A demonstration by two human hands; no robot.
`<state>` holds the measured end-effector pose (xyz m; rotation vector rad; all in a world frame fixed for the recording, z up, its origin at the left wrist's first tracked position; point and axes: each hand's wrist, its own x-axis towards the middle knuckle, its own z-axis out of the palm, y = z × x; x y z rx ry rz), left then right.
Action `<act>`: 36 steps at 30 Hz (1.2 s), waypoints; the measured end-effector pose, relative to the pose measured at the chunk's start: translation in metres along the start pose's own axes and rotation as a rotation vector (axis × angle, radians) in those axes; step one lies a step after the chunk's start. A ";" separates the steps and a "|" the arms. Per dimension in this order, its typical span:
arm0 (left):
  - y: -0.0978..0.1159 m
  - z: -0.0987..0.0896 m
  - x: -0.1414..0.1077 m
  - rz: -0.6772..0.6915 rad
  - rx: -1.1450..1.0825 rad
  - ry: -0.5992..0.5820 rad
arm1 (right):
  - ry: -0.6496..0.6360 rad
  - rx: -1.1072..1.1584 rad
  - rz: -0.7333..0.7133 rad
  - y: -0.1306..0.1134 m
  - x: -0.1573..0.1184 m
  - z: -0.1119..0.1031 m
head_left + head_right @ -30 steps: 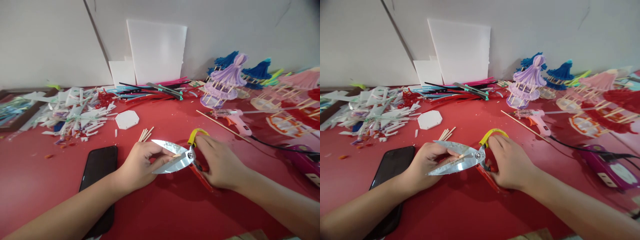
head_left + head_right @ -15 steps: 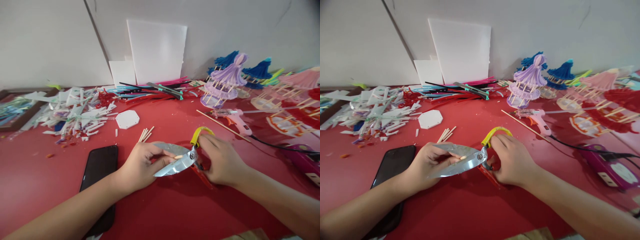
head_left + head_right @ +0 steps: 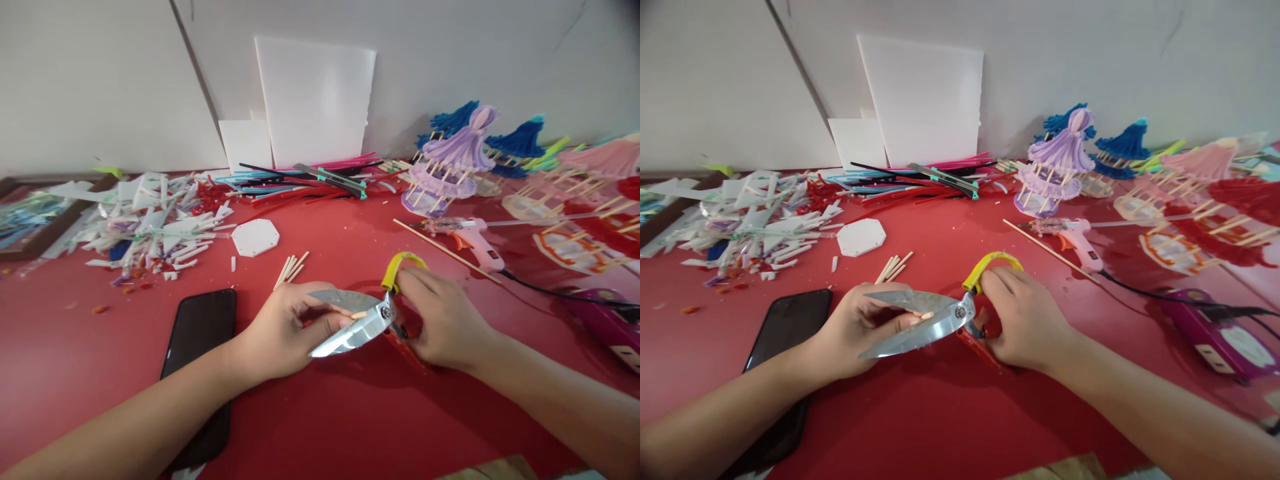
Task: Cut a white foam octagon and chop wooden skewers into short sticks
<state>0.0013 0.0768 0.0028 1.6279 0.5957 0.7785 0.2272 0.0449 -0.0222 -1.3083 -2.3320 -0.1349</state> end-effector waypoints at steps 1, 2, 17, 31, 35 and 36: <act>0.000 0.000 0.000 -0.001 0.002 0.010 | -0.003 -0.006 0.001 0.000 0.000 0.000; -0.001 -0.001 0.000 -0.005 0.004 0.022 | -0.005 -0.011 0.002 0.000 0.001 0.000; -0.005 -0.003 0.001 -0.140 -0.110 -0.042 | 0.016 -0.050 -0.052 -0.002 0.003 0.001; -0.005 -0.002 -0.001 -0.155 -0.048 -0.027 | -0.043 -0.038 0.025 -0.002 -0.003 0.002; -0.004 -0.002 0.000 -0.215 -0.028 -0.020 | -0.092 0.041 -0.003 -0.002 0.003 0.000; -0.003 -0.002 0.001 -0.211 -0.045 -0.018 | -0.101 0.059 -0.014 -0.002 0.005 0.000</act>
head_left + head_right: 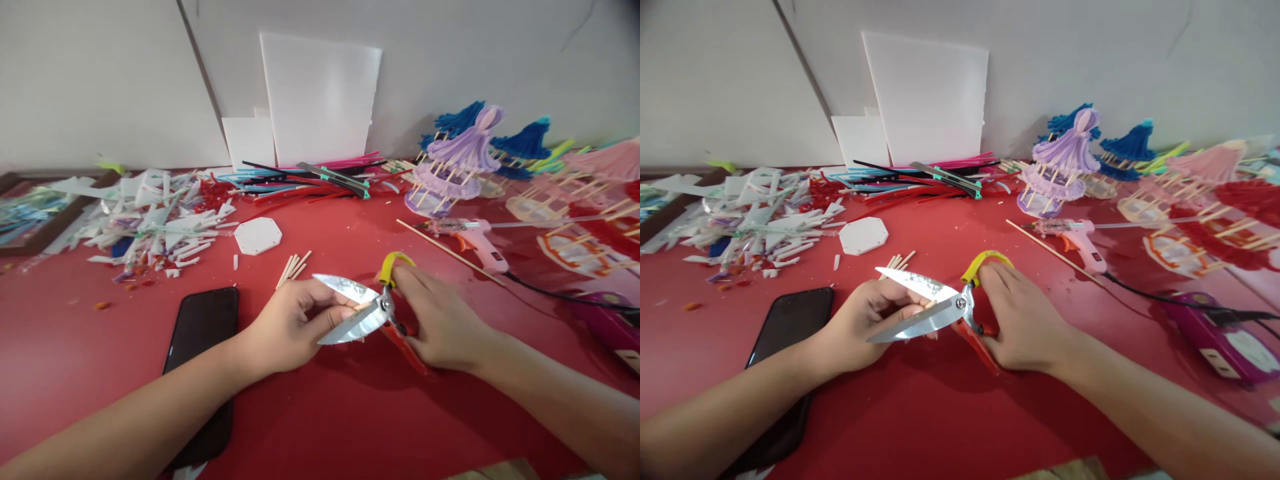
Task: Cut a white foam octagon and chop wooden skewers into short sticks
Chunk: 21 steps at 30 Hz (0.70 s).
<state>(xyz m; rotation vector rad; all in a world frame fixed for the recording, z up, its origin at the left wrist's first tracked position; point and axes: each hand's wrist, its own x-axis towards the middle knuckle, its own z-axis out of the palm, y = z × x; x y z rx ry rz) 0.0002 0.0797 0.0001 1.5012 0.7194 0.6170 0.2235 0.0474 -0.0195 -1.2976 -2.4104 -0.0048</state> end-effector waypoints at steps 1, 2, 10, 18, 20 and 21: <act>0.001 0.000 0.001 0.003 -0.032 -0.013 | -0.004 0.010 -0.013 0.000 0.001 0.000; 0.003 -0.001 0.001 -0.001 -0.076 -0.044 | -0.002 0.015 -0.025 0.001 0.002 0.000; -0.008 -0.006 0.006 -0.030 -0.272 -0.017 | 0.074 0.161 0.367 0.018 -0.003 0.001; -0.010 0.002 0.000 0.168 0.540 0.225 | 0.022 -0.078 0.468 0.033 0.002 -0.001; -0.012 0.004 -0.001 0.249 0.656 0.229 | 0.026 -0.144 0.419 0.031 0.001 0.001; -0.013 0.004 -0.001 0.280 0.702 0.227 | 0.030 -0.176 0.400 0.030 0.000 0.001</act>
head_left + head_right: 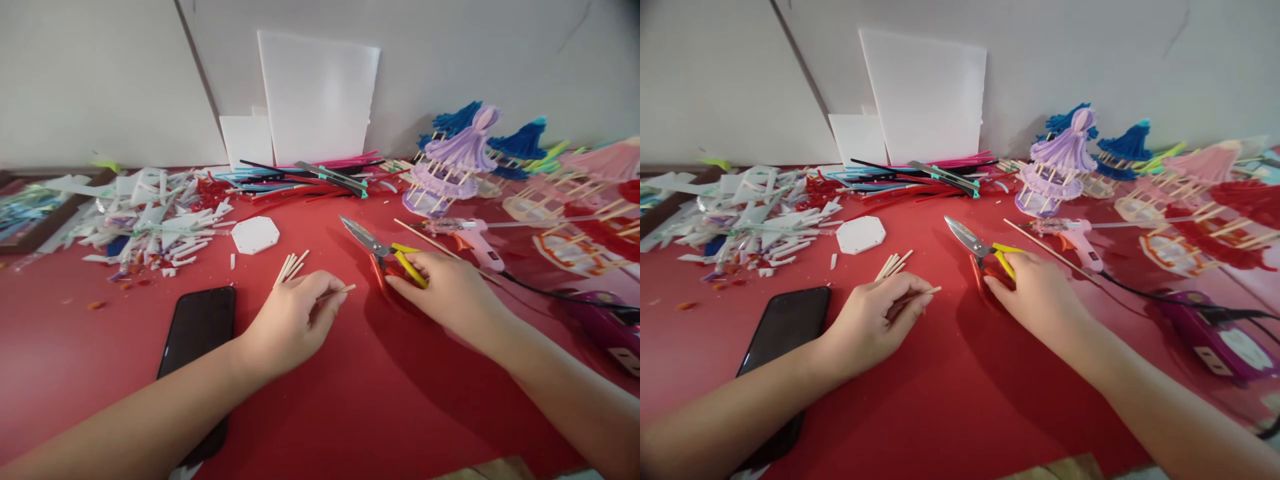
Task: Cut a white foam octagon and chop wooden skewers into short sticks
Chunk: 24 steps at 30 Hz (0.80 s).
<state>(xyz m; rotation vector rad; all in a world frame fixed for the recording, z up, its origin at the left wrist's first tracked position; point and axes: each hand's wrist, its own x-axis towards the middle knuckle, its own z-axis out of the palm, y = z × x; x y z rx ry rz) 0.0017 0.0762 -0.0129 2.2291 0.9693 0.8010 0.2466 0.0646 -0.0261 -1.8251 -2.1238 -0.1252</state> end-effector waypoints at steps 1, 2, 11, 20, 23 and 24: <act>0.000 0.001 -0.001 0.028 0.038 -0.002 | 0.013 -0.026 -0.022 -0.002 -0.002 0.000; -0.001 0.002 -0.001 0.050 0.072 -0.011 | 0.027 -0.048 -0.045 -0.004 -0.003 0.000; 0.003 0.005 -0.003 0.163 0.244 -0.075 | 0.115 0.043 -0.244 -0.024 -0.008 -0.010; 0.003 0.005 -0.004 0.200 0.430 -0.225 | 0.081 0.232 -0.590 -0.044 -0.012 -0.013; 0.003 0.005 -0.005 0.223 0.459 -0.235 | 0.081 0.199 -0.587 -0.043 -0.012 -0.011; 0.002 0.006 -0.005 0.230 0.464 -0.233 | 0.076 0.190 -0.583 -0.043 -0.012 -0.011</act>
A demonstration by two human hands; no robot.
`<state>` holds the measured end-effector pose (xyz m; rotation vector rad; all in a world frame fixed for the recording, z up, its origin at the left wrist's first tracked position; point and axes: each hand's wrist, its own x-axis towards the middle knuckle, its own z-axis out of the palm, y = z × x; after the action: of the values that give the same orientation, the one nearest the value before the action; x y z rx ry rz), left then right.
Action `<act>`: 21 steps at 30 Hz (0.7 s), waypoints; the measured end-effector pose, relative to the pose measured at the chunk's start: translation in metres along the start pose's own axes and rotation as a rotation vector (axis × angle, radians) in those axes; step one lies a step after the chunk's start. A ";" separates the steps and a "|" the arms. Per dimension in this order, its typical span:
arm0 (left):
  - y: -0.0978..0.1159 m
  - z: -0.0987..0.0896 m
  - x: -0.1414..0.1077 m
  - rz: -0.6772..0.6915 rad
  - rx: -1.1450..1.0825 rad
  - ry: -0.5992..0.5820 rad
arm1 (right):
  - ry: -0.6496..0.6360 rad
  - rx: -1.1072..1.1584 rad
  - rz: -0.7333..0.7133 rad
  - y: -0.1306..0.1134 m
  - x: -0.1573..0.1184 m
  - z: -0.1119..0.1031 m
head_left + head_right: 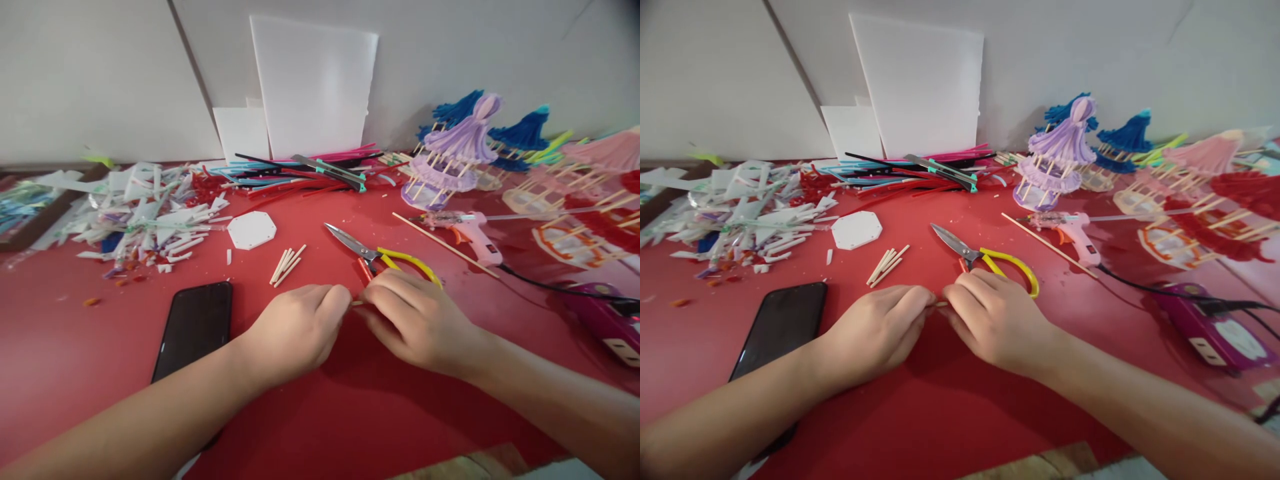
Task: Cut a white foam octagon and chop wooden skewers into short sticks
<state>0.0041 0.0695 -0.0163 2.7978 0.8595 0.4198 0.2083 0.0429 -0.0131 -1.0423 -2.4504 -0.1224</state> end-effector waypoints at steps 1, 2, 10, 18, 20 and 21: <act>0.000 0.000 0.000 0.004 0.002 0.002 | -0.008 -0.006 0.005 0.000 0.000 0.000; 0.000 0.001 0.000 0.006 0.000 0.005 | -0.018 -0.010 0.008 0.001 0.000 0.001; 0.005 0.002 0.002 -0.076 0.106 -0.176 | -0.080 -0.084 -0.072 0.001 -0.001 0.007; 0.009 -0.004 0.000 0.043 0.138 -0.238 | -0.114 -0.030 -0.190 0.004 -0.003 0.006; 0.010 -0.003 -0.002 0.066 0.139 -0.226 | -0.104 -0.020 -0.193 0.003 -0.003 0.005; 0.010 -0.002 -0.002 0.073 0.137 -0.216 | -0.094 -0.012 -0.194 0.002 -0.003 0.006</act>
<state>0.0072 0.0604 -0.0122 2.9359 0.7662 0.0674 0.2088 0.0437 -0.0193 -0.8311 -2.6359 -0.1540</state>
